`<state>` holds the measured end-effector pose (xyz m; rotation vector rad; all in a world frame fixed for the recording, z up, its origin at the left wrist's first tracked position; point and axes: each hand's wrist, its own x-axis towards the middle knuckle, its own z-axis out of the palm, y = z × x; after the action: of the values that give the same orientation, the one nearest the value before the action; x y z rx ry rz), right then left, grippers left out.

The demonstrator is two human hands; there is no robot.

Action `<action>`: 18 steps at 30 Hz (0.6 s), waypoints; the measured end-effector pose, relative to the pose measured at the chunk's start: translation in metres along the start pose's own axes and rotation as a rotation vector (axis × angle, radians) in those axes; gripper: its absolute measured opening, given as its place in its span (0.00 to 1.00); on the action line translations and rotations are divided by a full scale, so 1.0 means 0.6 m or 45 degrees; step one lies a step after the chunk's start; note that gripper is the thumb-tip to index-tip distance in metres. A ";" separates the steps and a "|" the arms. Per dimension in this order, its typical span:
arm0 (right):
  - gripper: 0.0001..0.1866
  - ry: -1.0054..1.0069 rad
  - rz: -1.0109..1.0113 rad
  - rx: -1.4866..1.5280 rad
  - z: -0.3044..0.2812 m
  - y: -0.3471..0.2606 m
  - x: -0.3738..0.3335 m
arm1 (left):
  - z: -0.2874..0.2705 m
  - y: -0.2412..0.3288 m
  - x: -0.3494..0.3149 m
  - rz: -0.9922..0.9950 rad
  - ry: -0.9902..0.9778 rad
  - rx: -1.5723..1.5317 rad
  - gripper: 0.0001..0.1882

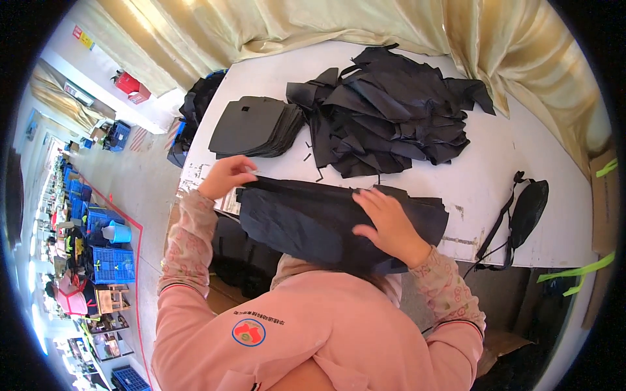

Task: The worker is sorting and stacking precut black fabric components on a manufacturing workbench.

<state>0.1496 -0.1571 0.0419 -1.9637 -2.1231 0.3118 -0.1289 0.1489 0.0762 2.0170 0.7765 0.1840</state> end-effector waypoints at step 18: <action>0.07 0.036 0.299 1.744 0.017 -0.037 0.144 | -0.045 -0.138 0.128 -0.005 0.440 0.833 0.30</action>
<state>0.1190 -0.0724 0.0411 -1.2556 -1.0003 1.3080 -0.1170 0.2435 0.0104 2.6383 1.1680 0.3115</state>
